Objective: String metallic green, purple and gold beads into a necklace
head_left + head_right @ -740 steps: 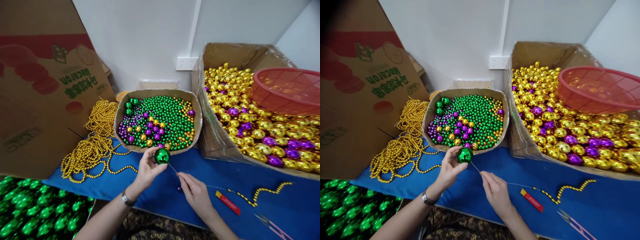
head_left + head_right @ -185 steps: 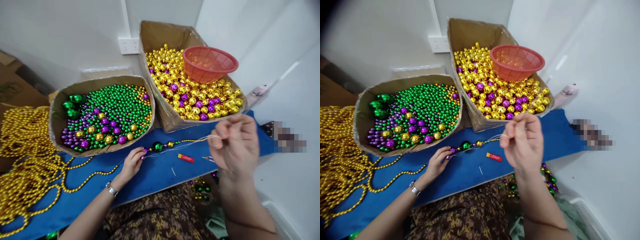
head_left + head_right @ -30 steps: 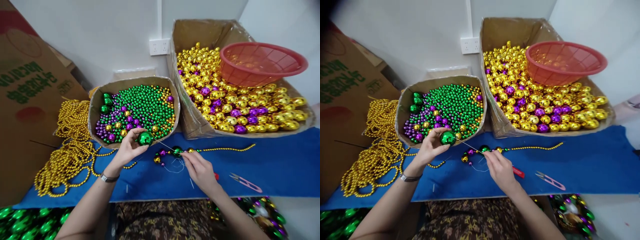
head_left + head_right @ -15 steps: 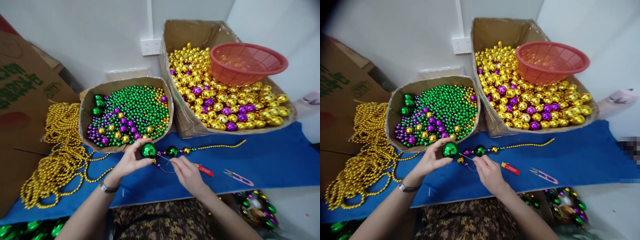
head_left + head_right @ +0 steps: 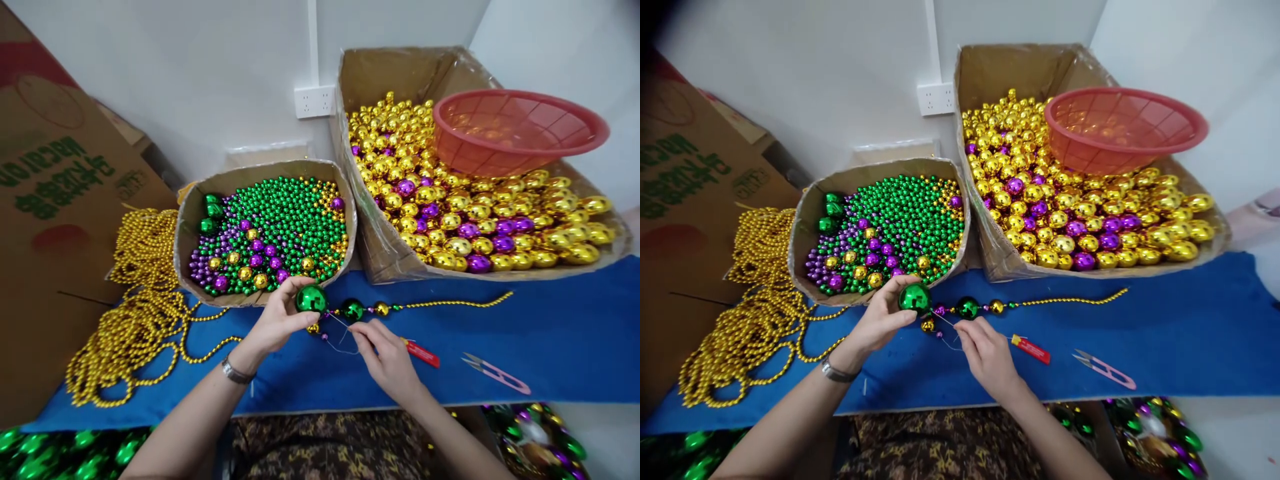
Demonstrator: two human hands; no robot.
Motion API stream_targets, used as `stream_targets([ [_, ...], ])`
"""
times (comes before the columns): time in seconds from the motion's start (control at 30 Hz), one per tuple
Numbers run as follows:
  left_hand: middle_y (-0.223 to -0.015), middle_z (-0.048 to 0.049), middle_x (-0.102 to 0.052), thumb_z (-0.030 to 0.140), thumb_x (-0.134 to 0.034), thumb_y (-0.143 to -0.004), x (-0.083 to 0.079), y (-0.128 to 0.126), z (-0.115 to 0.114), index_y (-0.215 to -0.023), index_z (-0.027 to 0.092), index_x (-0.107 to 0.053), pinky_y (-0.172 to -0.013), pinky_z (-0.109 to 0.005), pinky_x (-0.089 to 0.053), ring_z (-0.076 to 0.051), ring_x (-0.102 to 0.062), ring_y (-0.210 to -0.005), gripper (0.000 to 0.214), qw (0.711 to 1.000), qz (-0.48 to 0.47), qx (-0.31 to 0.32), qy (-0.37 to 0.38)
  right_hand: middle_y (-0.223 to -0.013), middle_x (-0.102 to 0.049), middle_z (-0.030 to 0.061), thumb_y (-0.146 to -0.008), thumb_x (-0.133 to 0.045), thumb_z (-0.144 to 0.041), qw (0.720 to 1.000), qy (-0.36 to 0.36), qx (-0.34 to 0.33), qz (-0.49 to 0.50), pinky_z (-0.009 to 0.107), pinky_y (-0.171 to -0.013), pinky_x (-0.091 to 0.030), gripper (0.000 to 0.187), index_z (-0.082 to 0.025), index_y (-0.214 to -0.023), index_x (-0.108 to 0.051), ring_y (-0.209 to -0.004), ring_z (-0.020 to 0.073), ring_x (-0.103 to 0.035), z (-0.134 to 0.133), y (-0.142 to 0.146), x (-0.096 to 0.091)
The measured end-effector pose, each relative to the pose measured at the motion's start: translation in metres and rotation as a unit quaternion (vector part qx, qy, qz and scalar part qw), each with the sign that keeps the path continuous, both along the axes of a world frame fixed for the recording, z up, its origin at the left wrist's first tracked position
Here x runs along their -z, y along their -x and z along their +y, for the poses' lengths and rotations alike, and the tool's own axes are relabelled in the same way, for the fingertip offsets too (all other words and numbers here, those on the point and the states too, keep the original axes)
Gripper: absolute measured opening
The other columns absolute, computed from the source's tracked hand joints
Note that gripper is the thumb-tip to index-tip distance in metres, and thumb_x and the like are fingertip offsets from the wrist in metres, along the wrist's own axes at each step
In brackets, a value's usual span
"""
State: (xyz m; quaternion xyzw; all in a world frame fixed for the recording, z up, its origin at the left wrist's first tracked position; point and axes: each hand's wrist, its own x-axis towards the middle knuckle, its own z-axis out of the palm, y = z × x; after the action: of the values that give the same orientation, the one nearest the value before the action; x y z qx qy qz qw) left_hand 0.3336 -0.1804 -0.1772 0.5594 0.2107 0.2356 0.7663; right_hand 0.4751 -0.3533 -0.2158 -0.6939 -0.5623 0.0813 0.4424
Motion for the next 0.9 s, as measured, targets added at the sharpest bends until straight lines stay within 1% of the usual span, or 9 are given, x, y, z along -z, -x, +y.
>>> stream_targets([
  [0.1,-0.100,-0.0031,-0.060,0.020,-0.081,-0.064,0.000,-0.001,-0.001,-0.112,0.020,-0.057,-0.074,-0.023,-0.046,-0.014,-0.057,-0.086,0.054,1.000,0.002,0.004,-0.005,-0.082,-0.064,0.0045,-0.096,-0.044,-0.022,0.999,-0.005,0.008,-0.031,0.024,-0.064,-0.049,0.019,-0.019,-0.100,-0.063,-0.070,0.0139,-0.063,0.000,-0.002,0.003],
  [0.2,-0.101,-0.0029,-0.061,0.018,-0.080,-0.064,-0.002,-0.001,-0.002,-0.113,0.022,-0.056,-0.076,-0.023,-0.046,-0.013,-0.057,-0.087,0.055,0.999,0.007,0.010,-0.037,-0.082,-0.064,0.0049,-0.096,-0.044,-0.022,0.999,-0.010,0.020,-0.050,0.024,-0.063,-0.049,0.020,-0.019,-0.102,-0.062,-0.069,0.0143,-0.063,-0.001,-0.002,0.006],
  [0.27,-0.101,-0.0036,-0.061,0.018,-0.080,-0.064,-0.003,-0.002,-0.002,-0.114,0.021,-0.056,-0.075,-0.024,-0.047,-0.014,-0.058,-0.086,0.056,0.999,0.010,0.010,-0.045,-0.083,-0.064,0.0047,-0.095,-0.045,-0.022,0.999,-0.009,0.020,-0.028,0.024,-0.065,-0.049,0.018,-0.019,-0.101,-0.062,-0.070,0.0145,-0.063,-0.001,-0.002,0.006],
  [0.4,-0.099,-0.0032,-0.060,0.022,-0.081,-0.064,-0.004,-0.003,-0.004,-0.112,0.021,-0.056,-0.072,-0.023,-0.047,-0.014,-0.058,-0.084,0.054,1.000,0.003,0.006,-0.025,-0.082,-0.064,0.0027,-0.095,-0.045,-0.023,0.999,0.005,-0.007,0.035,0.023,-0.065,-0.049,0.017,-0.021,-0.097,-0.061,-0.068,0.0134,-0.063,-0.001,-0.003,0.008],
  [0.57,-0.105,-0.0042,-0.060,0.017,-0.080,-0.064,-0.008,-0.005,-0.008,-0.117,0.023,-0.055,-0.077,-0.026,-0.048,-0.015,-0.058,-0.088,0.059,0.997,0.004,0.024,-0.069,-0.084,-0.064,0.0046,-0.095,-0.044,-0.023,1.000,-0.012,0.012,-0.004,0.025,-0.066,-0.048,0.018,-0.020,-0.100,-0.062,-0.073,0.0156,-0.063,-0.001,-0.004,0.015],
  [0.63,-0.109,-0.0058,-0.059,0.018,-0.080,-0.064,-0.009,-0.006,-0.011,-0.118,0.022,-0.054,-0.079,-0.028,-0.049,-0.017,-0.059,-0.090,0.060,0.998,-0.003,0.026,-0.052,-0.082,-0.064,0.0039,-0.095,-0.044,-0.023,1.000,-0.003,0.004,0.020,0.025,-0.065,-0.048,0.017,-0.021,-0.098,-0.061,-0.070,0.0149,-0.063,0.000,-0.004,0.015],
  [0.7,-0.109,-0.0062,-0.059,0.019,-0.080,-0.065,-0.009,-0.006,-0.014,-0.118,0.023,-0.054,-0.079,-0.031,-0.050,-0.019,-0.060,-0.091,0.059,1.000,-0.010,0.025,-0.008,-0.080,-0.063,0.0026,-0.095,-0.044,-0.023,0.998,0.010,-0.007,0.061,0.024,-0.064,-0.048,0.016,-0.021,-0.095,-0.061,-0.066,0.0137,-0.062,-0.001,-0.004,0.014],
  [0.83,-0.099,-0.0041,-0.060,0.019,-0.078,-0.067,-0.007,-0.007,-0.018,-0.119,0.026,-0.051,-0.079,-0.038,-0.054,-0.022,-0.063,-0.091,0.059,0.995,-0.026,0.040,0.088,-0.075,-0.061,0.0006,-0.095,-0.044,-0.026,0.991,0.035,-0.019,0.126,0.022,-0.058,-0.048,0.017,-0.021,-0.094,-0.060,-0.059,0.0123,-0.061,-0.002,-0.003,0.013],
  [0.9,-0.097,-0.0035,-0.059,0.018,-0.079,-0.066,-0.006,-0.007,-0.020,-0.119,0.026,-0.051,-0.076,-0.037,-0.055,-0.021,-0.062,-0.089,0.060,0.995,-0.028,0.039,0.092,-0.075,-0.061,0.0006,-0.095,-0.044,-0.028,0.989,0.046,-0.024,0.137,0.022,-0.057,-0.048,0.017,-0.021,-0.093,-0.060,-0.059,0.0121,-0.061,-0.002,-0.003,0.015],
])
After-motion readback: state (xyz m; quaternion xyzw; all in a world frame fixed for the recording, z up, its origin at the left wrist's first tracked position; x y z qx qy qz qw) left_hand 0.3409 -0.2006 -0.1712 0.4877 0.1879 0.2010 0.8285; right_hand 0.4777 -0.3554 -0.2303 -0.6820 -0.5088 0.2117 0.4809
